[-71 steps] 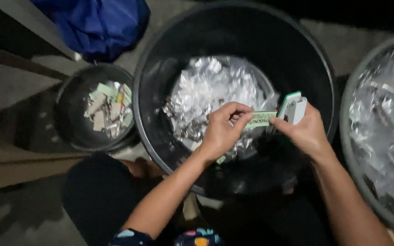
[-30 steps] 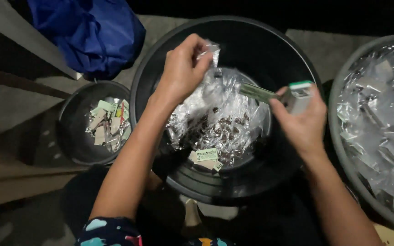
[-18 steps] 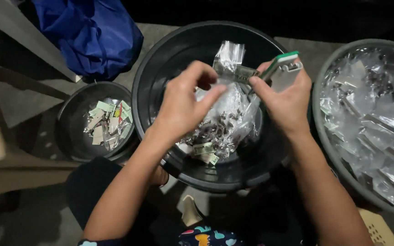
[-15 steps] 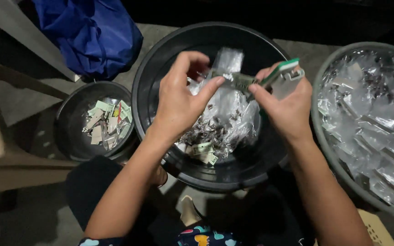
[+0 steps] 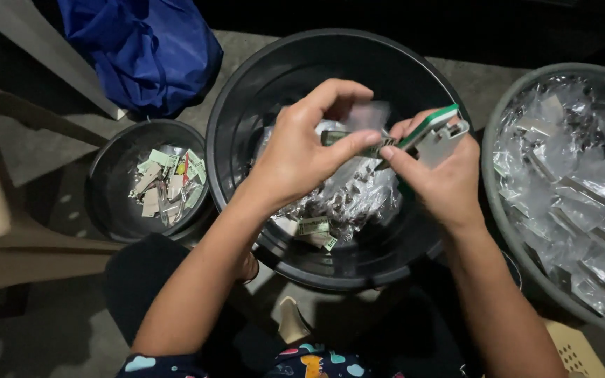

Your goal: Manually packaging small items into plastic bags by inserting labels and stapling them shut.

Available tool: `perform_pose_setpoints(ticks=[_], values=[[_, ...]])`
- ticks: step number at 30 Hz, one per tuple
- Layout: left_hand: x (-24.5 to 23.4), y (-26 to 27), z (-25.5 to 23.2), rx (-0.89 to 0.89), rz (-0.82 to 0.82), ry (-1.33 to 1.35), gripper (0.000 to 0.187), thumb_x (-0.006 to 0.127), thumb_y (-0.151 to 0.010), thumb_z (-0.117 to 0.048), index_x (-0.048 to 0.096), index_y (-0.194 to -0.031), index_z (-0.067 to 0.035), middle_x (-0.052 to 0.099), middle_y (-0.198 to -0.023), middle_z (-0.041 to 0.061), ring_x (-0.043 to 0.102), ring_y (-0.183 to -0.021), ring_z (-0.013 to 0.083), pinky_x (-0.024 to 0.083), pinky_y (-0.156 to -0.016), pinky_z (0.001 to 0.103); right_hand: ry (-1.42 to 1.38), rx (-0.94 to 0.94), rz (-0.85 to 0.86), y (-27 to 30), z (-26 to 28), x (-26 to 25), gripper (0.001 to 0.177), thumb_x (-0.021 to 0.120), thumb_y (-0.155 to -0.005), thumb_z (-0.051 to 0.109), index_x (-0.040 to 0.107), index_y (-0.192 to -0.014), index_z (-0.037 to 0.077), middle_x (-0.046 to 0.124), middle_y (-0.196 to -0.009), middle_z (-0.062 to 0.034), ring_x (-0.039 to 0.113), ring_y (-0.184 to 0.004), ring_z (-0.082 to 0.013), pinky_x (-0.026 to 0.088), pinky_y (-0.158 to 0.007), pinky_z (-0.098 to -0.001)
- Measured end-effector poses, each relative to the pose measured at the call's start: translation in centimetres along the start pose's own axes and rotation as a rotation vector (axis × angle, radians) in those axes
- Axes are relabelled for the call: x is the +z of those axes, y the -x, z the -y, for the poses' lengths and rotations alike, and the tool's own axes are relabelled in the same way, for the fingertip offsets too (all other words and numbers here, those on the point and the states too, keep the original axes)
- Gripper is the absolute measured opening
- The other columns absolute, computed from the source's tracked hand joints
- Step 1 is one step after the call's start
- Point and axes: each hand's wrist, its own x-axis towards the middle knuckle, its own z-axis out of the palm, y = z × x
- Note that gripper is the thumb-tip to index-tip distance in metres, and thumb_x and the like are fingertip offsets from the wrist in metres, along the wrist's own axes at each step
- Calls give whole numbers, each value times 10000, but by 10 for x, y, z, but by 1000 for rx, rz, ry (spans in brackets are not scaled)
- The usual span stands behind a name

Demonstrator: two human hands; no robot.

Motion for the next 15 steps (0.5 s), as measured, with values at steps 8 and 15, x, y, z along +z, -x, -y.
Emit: perform_pose_setpoints(ticks=[8,15], values=[[7,16,20,318,1,17,301,596,-837,215,662,-1041,3,643,-1051,136,646,-1019,262,575,-870,325,-60,79,-34,-2,-2,-1,284,816,-851,113,580,-1009,114,685,-1025,-61,670,-976,-150,547,-899,-275],[29,28,45,65,-77,35,225,739,-960,-80,707,-1174,-139,703,-1011,47,695,-935,210,557,-817,320,-389,206,-35,-10,-43,-19,385,795,-837,71,560,-1137,128,675,-1028,-68,691,-967,-177,586,-885,-317]])
